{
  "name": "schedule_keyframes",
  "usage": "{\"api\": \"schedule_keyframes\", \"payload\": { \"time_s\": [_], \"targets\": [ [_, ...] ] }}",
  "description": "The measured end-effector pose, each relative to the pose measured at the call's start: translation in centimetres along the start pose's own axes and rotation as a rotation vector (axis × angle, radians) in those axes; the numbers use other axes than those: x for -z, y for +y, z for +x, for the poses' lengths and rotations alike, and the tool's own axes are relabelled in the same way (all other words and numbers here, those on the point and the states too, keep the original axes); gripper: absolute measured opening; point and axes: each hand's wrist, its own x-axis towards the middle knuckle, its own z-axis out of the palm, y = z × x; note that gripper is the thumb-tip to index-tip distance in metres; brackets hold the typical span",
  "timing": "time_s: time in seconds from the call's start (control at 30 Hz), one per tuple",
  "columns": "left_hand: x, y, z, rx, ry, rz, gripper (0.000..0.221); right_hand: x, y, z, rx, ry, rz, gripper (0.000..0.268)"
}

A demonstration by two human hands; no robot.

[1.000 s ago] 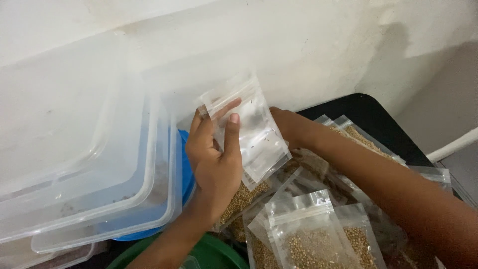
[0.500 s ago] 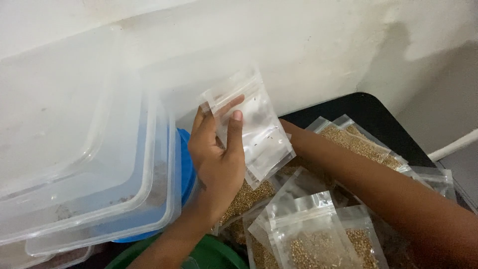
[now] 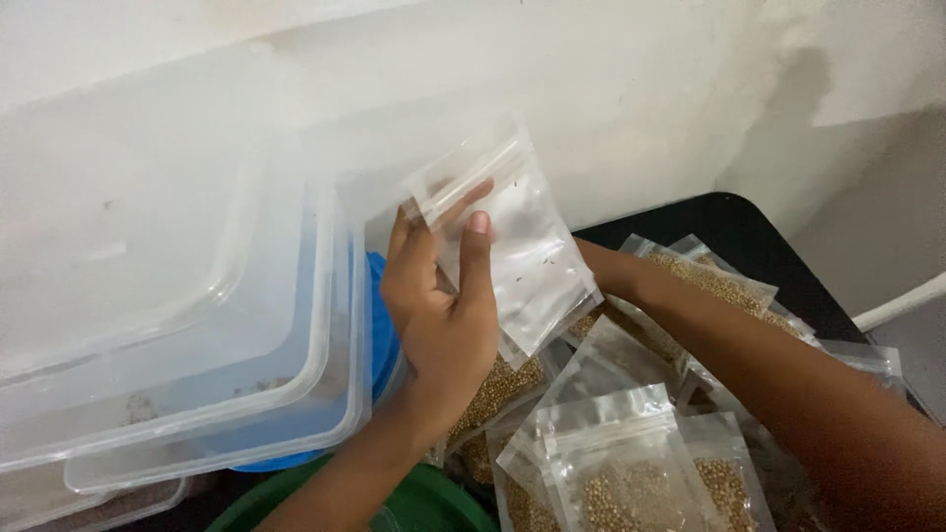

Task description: Manually filling small plastic pouches with soybeans using a measuring spoon from a larger container.

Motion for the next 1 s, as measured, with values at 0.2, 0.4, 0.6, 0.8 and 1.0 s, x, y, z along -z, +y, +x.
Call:
{"api": "schedule_keyframes", "payload": {
  "time_s": [0.2, 0.4, 0.6, 0.8, 1.0],
  "targets": [
    [-0.2, 1.5, 0.2, -0.041, 0.032, -0.014, 0.026, 2.1, 0.0, -1.0, -0.039, 0.01, -0.013, 0.07],
    [0.2, 1.5, 0.4, -0.073, -0.012, -0.001, 0.027, 2.7, 0.0, -2.0, -0.067, 0.022, -0.012, 0.07],
    [0.5, 1.0, -0.3, -0.087, 0.007, 0.103, 0.028, 3.1, 0.7, -3.4, -0.101, 0.026, -0.006, 0.07],
    [1.0, 0.7, -0.5, -0.082, -0.036, 0.041, 0.027, 5.5, -0.6, -11.4, 0.014, -0.171, 0.507, 0.039],
    [0.9, 0.3, -1.1, -0.119, -0.059, 0.045, 0.027, 6.9, -0.8, -14.3, 0.015, -0.177, 0.796, 0.038]
  ]
}}
